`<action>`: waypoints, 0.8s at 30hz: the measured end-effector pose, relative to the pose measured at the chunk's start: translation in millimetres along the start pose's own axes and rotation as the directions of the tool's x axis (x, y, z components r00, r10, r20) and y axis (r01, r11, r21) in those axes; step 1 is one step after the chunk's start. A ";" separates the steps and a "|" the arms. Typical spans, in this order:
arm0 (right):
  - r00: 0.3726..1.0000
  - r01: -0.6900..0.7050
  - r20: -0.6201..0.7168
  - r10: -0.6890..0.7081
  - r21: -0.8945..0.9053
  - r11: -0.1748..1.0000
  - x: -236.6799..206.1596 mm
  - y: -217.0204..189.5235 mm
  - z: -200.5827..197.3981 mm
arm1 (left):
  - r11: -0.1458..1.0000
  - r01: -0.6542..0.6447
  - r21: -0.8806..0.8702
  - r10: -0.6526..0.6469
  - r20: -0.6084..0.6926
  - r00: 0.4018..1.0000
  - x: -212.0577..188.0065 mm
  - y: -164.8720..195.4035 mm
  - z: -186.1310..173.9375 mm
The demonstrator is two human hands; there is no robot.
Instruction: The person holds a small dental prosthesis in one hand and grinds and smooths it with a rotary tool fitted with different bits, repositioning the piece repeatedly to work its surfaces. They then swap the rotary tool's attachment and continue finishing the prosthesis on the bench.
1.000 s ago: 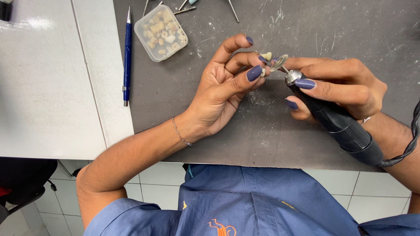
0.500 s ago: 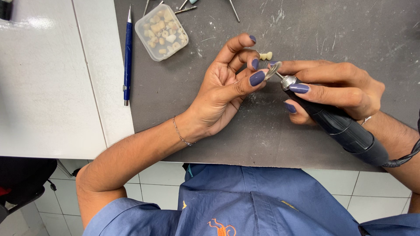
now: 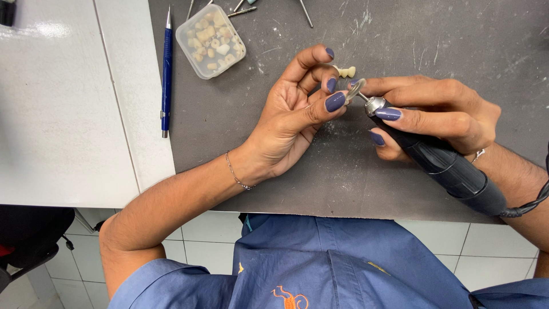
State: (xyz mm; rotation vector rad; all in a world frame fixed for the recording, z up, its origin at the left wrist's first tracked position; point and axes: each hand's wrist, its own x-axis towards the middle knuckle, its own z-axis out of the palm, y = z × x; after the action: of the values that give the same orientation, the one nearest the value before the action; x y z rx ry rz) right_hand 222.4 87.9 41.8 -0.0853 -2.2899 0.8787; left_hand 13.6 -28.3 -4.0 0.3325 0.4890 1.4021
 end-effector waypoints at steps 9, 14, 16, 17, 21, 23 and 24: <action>1.000 -0.022 0.014 0.022 -0.022 1.000 1.1 -3.9 -1.3 | 1.000 0.001 0.011 -0.001 0.000 1.000 -0.2 0.4 -0.6; 1.000 0.017 0.006 -0.017 -0.010 1.000 2.1 -1.2 -1.3 | 1.000 0.003 -0.011 -0.003 0.003 1.000 0.5 1.5 -0.1; 1.000 -0.002 0.009 0.002 -0.021 1.000 1.7 -1.4 -0.8 | 1.000 0.002 -0.017 -0.002 0.006 1.000 0.8 1.8 -0.1; 1.000 -0.002 -0.001 0.002 -0.021 1.000 1.4 -1.7 -0.4 | 1.000 0.001 -0.019 -0.001 0.006 1.000 0.5 1.7 0.0; 1.000 -0.014 -0.001 0.014 -0.036 0.999 0.8 -4.9 -0.9 | 1.000 -0.010 -0.007 0.010 0.004 1.000 -0.3 1.3 0.0; 1.000 -0.029 0.007 0.030 -0.039 0.999 0.7 -6.5 -1.6 | 1.000 -0.013 -0.002 0.013 0.008 1.000 0.1 1.6 -0.3; 0.999 -0.035 0.006 0.036 -0.032 0.999 0.6 -7.0 -1.7 | 1.000 -0.015 -0.001 0.015 0.008 1.000 -0.1 1.5 -0.1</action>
State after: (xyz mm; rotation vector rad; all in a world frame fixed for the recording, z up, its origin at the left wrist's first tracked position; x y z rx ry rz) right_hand 224.1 83.6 47.4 -0.1379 -2.3149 0.8617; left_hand 12.2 -28.2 -3.3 0.3420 0.4801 1.4145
